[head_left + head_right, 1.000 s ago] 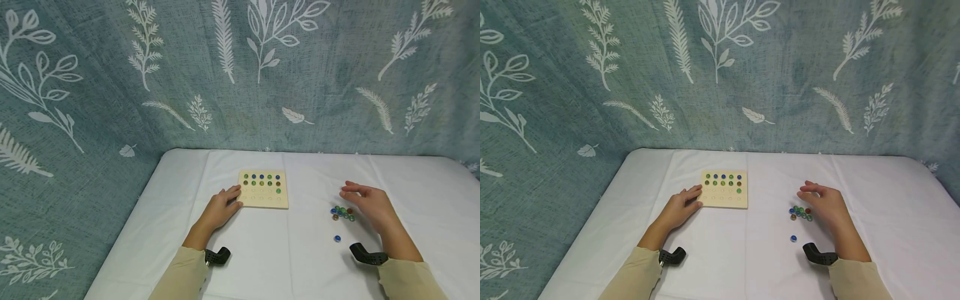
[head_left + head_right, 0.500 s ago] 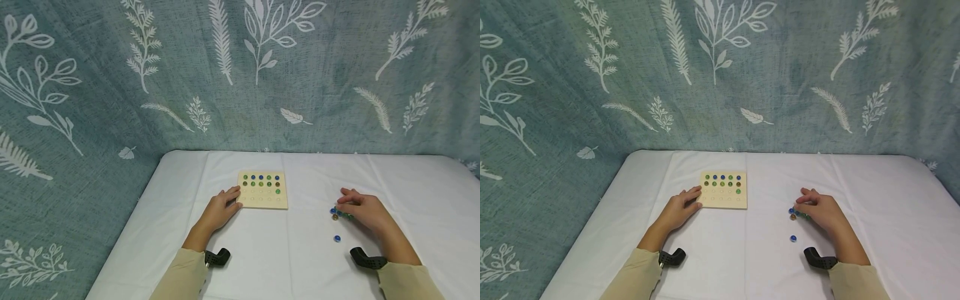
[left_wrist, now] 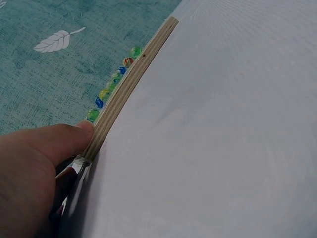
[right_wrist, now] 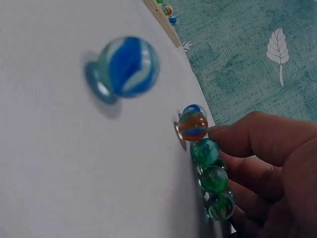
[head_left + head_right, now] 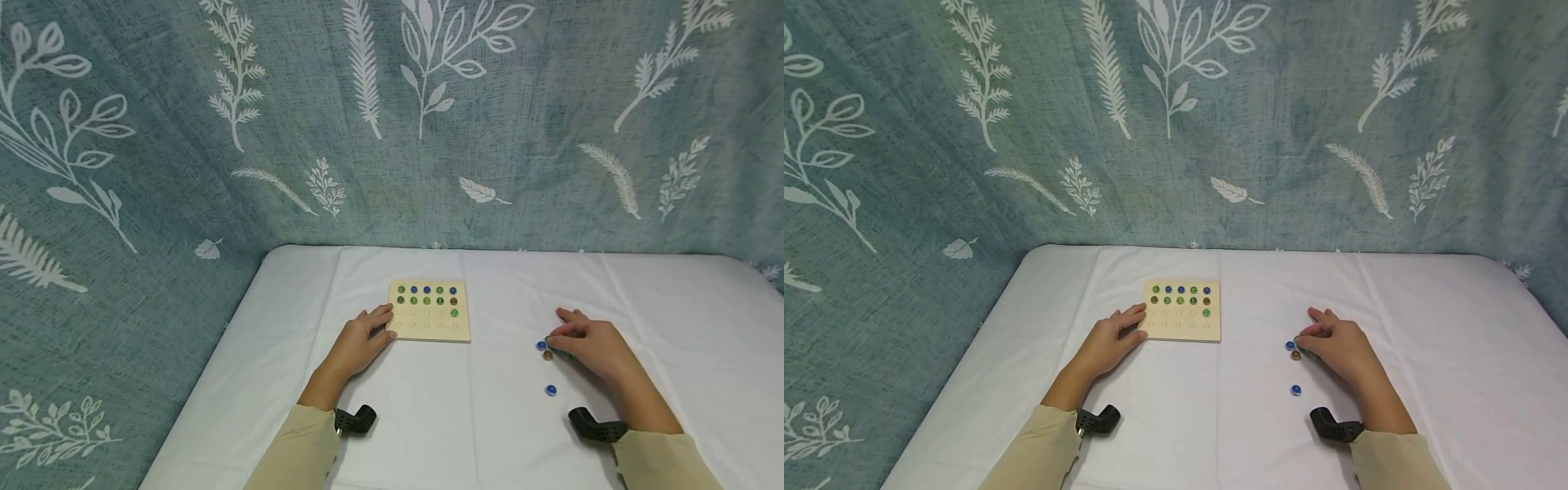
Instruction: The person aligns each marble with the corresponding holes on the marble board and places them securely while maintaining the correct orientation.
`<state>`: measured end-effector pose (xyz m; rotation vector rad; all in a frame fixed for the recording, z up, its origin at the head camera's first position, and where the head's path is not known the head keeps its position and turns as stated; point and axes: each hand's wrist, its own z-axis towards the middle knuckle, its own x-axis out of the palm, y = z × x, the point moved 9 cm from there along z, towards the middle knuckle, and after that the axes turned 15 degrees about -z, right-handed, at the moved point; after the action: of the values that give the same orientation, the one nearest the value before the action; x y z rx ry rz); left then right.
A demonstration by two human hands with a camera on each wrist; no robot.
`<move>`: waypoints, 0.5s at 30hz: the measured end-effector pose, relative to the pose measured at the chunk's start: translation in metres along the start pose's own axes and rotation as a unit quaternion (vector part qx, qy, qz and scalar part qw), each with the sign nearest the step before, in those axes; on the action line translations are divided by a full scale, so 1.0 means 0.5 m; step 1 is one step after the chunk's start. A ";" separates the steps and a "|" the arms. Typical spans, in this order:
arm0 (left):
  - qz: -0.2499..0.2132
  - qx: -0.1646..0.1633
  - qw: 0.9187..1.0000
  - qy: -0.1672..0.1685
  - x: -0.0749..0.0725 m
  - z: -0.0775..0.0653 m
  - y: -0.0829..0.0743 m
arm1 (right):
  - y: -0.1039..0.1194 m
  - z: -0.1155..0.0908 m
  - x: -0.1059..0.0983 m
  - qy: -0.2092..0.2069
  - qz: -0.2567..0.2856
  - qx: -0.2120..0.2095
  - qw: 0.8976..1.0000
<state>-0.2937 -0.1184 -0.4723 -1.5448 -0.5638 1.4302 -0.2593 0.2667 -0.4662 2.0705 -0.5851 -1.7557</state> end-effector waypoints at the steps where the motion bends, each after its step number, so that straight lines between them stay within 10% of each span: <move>1: 0.001 -0.001 1.000 0.000 0.000 0.000 0.000 | 0.001 -0.001 0.000 -0.002 -0.003 0.000 1.000; 15: 0.000 0.001 1.000 0.005 -0.001 -0.001 -0.003 | 0.012 -0.004 -0.002 -0.018 -0.037 -0.010 0.999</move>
<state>-0.2930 -0.1184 -0.4709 -1.5497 -0.5574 1.4221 -0.2582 0.2622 -0.4621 2.0761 -0.5054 -1.8358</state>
